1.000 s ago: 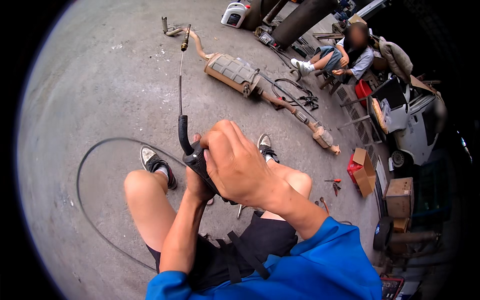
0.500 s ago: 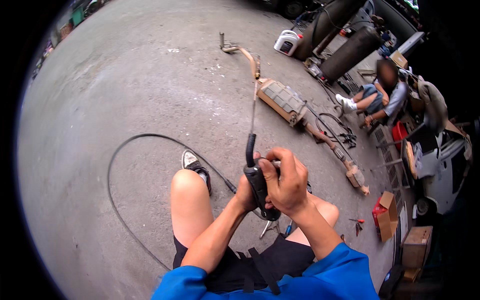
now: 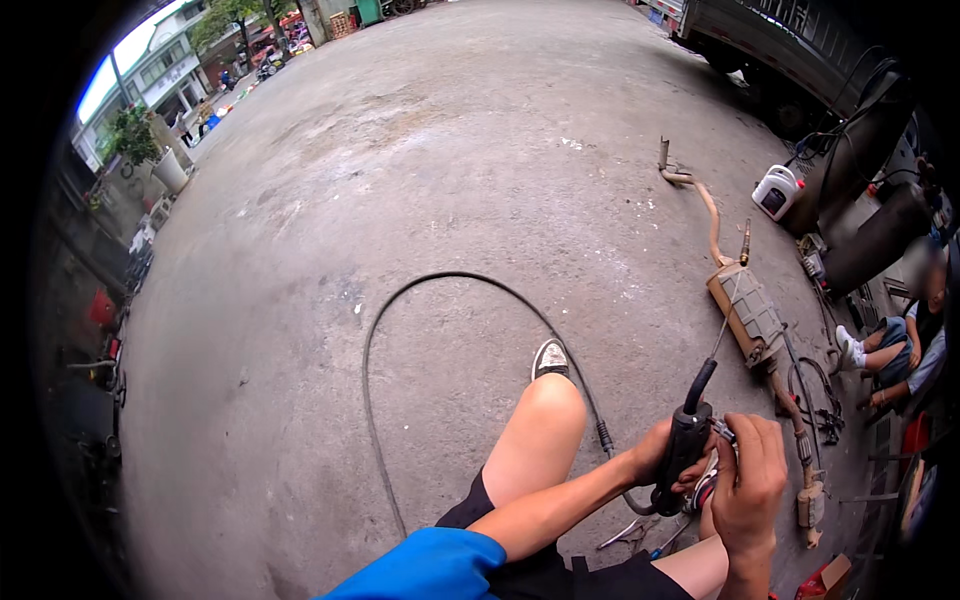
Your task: The person sits on the ground and uses a screwdriver to adjust a screw on a handheld power tool. They repeatedly tighten and loosen the screw while holding the tool in their lap.
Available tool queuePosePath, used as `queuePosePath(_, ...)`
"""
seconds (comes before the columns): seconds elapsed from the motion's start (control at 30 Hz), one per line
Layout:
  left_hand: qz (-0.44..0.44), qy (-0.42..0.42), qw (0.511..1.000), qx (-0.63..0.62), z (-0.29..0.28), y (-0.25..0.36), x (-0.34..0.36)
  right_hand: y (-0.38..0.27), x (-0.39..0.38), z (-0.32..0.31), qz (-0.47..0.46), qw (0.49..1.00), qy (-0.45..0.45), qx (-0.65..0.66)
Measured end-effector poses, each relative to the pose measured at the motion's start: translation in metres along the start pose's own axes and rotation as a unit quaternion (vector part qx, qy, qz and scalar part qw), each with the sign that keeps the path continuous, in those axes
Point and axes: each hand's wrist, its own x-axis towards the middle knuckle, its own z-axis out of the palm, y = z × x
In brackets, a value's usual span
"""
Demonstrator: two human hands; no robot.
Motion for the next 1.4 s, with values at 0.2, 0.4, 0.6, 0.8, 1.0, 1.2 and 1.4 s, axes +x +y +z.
queuePosePath(0.2, 0.019, 0.022, 0.999, 0.021, 0.002, -0.002, -0.004, -0.004, -0.006, 0.005, 0.039, 0.999, -0.006, -0.028)
queuePosePath(0.4, 0.039, -0.008, 0.999, 0.028, -0.010, -0.001, 0.000, -0.003, -0.006, 0.019, 0.129, 0.991, 0.030, 0.031)
queuePosePath(0.6, 0.064, -0.019, 0.997, 0.027, -0.015, -0.003, -0.002, -0.017, -0.005, 0.016, 0.140, 0.990, 0.020, 0.014)
queuePosePath(0.8, 0.062, 0.014, 0.996, 0.056, -0.011, -0.007, 0.004, -0.023, -0.008, -0.007, 0.211, 0.971, -0.083, 0.079)
queuePosePath(1.0, 0.010, 0.008, 0.999, 0.037, 0.001, 0.009, -0.006, -0.016, -0.001, 0.000, 0.124, 0.992, -0.001, 0.037)
queuePosePath(1.2, 0.032, -0.041, 0.997, 0.053, -0.001, -0.001, 0.010, -0.010, -0.013, -0.002, 0.229, 0.964, 0.062, 0.120)
queuePosePath(1.4, 0.024, -0.039, 0.999, 0.021, -0.001, -0.009, 0.009, -0.010, -0.018, -0.006, 0.224, 0.962, 0.055, 0.143)
